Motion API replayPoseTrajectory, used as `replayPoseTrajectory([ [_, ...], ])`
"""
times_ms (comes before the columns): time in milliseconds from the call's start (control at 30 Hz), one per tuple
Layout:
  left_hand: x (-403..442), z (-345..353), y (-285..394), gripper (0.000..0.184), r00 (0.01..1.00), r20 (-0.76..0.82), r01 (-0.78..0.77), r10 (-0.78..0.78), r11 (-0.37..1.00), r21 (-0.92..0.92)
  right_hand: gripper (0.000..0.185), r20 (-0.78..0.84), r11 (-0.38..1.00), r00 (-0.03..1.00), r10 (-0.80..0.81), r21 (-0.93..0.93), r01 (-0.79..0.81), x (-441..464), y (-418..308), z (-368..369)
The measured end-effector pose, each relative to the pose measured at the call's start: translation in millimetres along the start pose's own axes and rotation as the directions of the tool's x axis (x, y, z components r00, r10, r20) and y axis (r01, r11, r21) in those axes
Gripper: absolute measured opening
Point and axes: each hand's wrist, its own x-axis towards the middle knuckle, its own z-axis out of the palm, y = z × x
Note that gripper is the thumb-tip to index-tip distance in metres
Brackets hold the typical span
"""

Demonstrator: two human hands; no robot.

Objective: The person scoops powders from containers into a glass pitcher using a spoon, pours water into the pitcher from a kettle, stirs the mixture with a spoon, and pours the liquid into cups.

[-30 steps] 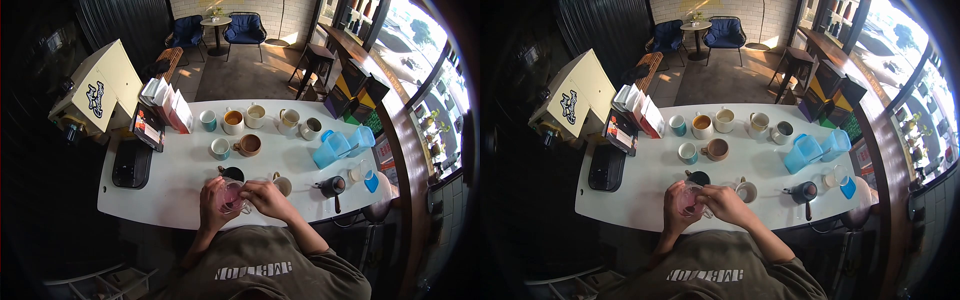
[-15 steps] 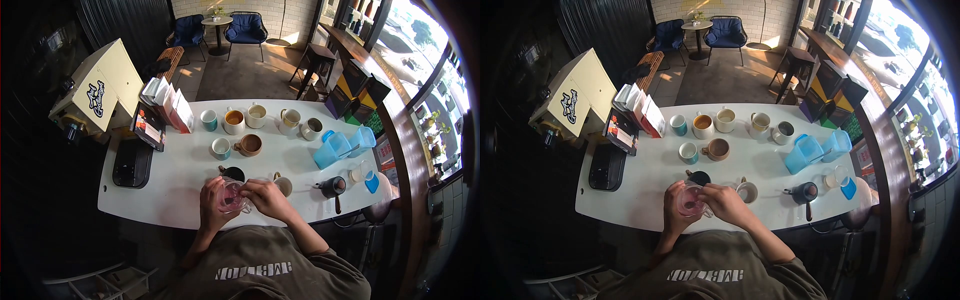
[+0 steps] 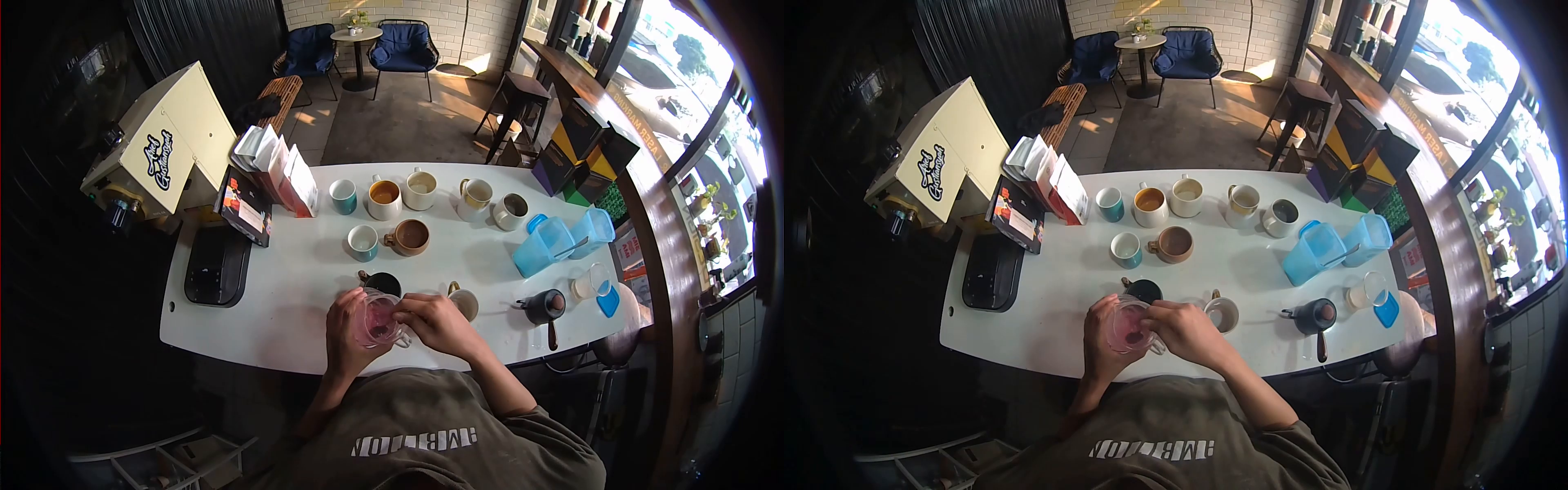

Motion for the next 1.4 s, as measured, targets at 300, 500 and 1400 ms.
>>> replayPoseTrajectory([
  [300, 1, -2, -1, 0.094, 0.999, 0.03, -0.017, 0.016, 0.999, 0.042, 0.011, 0.005, 0.997, 1.0, -0.025, 0.076, 0.025, 3, 4, 1],
  [500, 1, -2, -2, 0.094, 1.0, 0.012, -0.011, 0.01, 0.999, 0.04, 0.01, -0.03, 0.995, 0.999, -0.036, 0.097, 0.039, 3, 1, 2],
  [1400, 2, -2, -1, 0.092, 1.0, 0.01, 0.005, -0.006, 0.999, 0.034, 0.012, -0.074, 1.0, 0.997, 0.003, 0.02, -0.002, 1, -3, 4],
])
